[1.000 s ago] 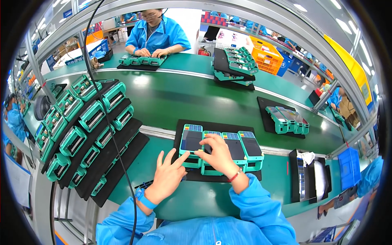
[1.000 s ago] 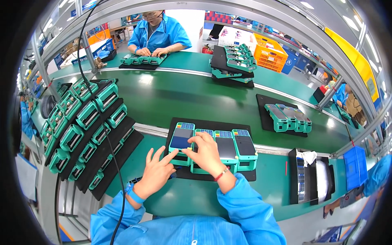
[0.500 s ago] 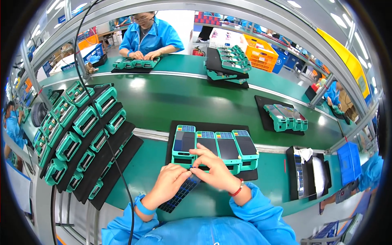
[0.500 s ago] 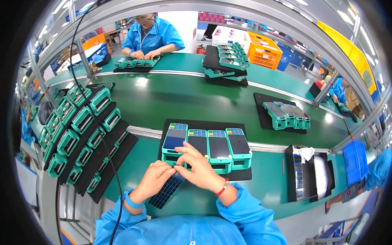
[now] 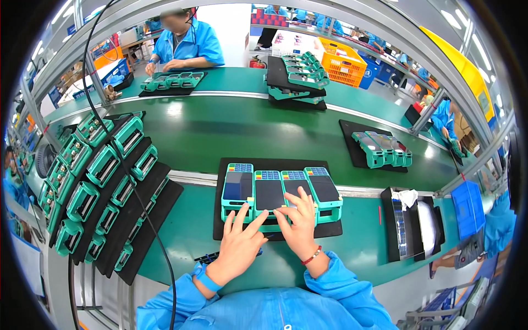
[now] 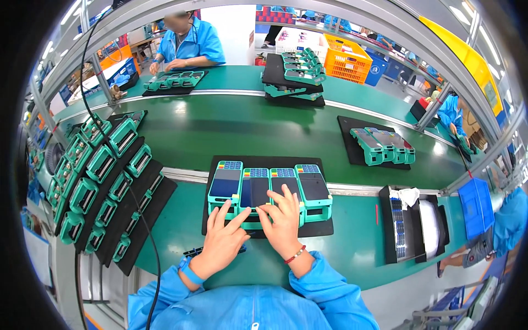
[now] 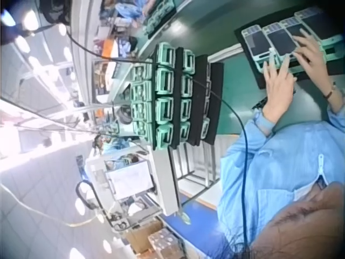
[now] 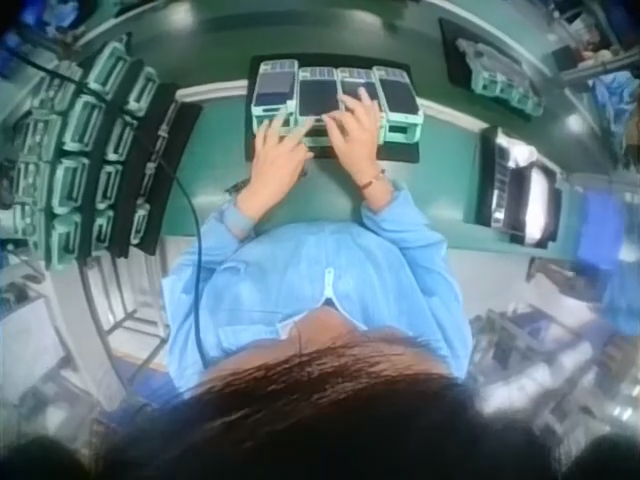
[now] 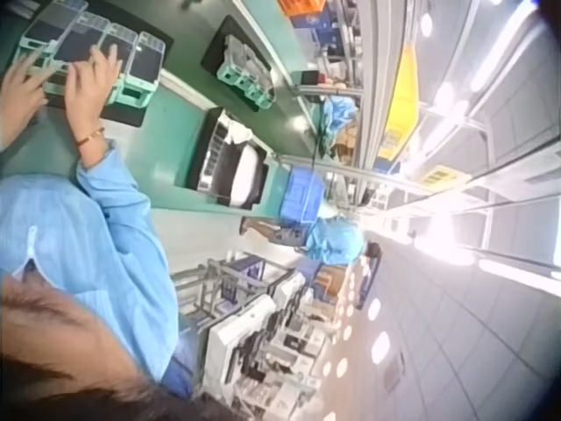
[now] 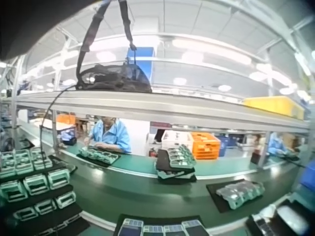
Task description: The person assembles handheld electronic devices by inserting small button components from a component tray into casings on a factory assembly line by hand.
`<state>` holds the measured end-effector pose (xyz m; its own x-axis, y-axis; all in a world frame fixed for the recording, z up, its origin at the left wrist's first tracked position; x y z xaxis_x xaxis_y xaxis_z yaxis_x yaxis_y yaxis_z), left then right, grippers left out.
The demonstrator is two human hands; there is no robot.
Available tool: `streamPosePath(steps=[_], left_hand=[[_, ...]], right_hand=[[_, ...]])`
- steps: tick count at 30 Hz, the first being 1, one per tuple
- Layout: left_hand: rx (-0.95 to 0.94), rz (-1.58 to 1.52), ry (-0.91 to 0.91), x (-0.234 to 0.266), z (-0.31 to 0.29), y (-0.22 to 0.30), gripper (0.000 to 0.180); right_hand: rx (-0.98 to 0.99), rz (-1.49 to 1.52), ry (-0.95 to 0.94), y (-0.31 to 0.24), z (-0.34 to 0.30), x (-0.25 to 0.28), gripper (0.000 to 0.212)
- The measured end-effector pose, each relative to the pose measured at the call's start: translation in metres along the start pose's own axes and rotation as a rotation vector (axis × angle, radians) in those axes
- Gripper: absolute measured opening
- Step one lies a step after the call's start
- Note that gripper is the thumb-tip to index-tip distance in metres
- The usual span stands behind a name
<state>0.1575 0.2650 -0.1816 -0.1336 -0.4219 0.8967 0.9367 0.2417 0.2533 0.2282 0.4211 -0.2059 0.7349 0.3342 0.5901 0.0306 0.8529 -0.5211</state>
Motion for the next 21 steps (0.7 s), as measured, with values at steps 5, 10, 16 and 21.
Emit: streamPosePath(steps=[5,10,16,21], left_hand=[[-0.05,0.132,-0.113,-0.006,-0.001,-0.006,0.016],[-0.042,0.104,-0.095,-0.002,0.002,-0.005,0.014],[0.049,-0.282,0.069,0.026,0.007,-0.002,0.015],[0.068,-0.374,0.079,0.023,0.009,0.009,0.019]], right_hand=[[-0.019,-0.196,-0.067,0.006,0.014,0.018,0.047],[-0.131,-0.1,-0.497,0.028,0.034,0.013,0.053],[0.11,0.013,-0.413,0.009,0.037,0.026,0.028],[-0.016,0.693,-0.509,-0.017,0.017,0.045,0.008]])
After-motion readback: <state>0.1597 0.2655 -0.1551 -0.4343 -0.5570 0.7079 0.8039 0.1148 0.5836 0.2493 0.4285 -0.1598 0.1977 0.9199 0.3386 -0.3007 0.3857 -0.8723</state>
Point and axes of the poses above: each hand's wrist, its own z-axis towards the middle knuckle, its own x-axis out of the back of the hand, y = z × x, the point moved 2 cm from there along z, towards the middle knuckle, and after that the axes turned 2 degrees about -y, right-handed, at the moved point
